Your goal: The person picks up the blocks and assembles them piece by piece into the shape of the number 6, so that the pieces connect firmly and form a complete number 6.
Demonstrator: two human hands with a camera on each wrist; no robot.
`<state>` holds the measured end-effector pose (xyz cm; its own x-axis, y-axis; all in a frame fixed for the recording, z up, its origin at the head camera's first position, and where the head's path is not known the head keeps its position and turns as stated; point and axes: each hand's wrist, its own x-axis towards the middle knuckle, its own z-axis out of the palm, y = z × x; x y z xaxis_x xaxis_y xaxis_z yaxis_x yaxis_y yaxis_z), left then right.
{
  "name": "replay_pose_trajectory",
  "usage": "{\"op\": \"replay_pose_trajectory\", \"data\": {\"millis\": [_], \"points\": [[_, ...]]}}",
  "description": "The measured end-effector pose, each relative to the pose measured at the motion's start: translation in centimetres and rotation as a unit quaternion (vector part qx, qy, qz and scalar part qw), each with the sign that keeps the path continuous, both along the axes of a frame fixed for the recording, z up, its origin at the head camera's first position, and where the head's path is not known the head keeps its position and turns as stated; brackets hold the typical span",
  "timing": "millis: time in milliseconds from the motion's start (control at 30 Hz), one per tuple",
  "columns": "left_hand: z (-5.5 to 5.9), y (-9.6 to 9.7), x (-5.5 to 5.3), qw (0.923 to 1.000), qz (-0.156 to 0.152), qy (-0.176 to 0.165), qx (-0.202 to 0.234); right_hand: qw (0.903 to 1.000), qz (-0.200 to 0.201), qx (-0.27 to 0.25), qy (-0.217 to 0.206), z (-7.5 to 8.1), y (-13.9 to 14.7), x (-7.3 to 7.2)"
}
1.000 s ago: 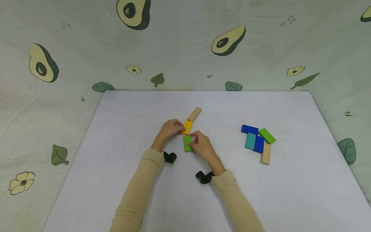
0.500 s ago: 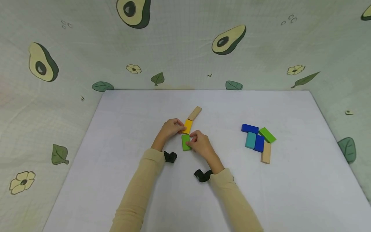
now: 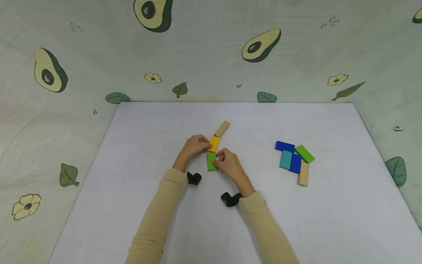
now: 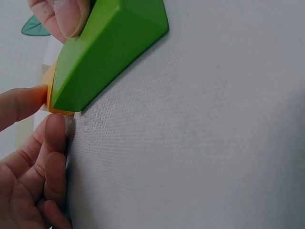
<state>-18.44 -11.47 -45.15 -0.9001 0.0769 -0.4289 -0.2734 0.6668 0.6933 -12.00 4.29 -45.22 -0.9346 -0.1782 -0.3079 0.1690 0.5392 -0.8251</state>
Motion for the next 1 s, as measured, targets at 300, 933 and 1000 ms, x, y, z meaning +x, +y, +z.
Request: {"op": "replay_pose_trajectory", "data": {"millis": [300, 933, 1000], "points": [[0.06, 0.06, 0.05, 1.0, -0.001, 0.001, -0.004, 1.0, 0.001, 0.005, -0.003, -0.04, 0.03, -0.08], [-0.05, -0.24, 0.25, 0.9999, -0.007, 0.011, -0.002, 1.0, -0.002, 0.001, -0.005, -0.01, 0.11, -0.04], [-0.13, -0.42, 0.46, 0.9998, -0.01, 0.015, 0.002, 1.0, -0.002, 0.001, -0.004, -0.06, 0.12, -0.03]]}}
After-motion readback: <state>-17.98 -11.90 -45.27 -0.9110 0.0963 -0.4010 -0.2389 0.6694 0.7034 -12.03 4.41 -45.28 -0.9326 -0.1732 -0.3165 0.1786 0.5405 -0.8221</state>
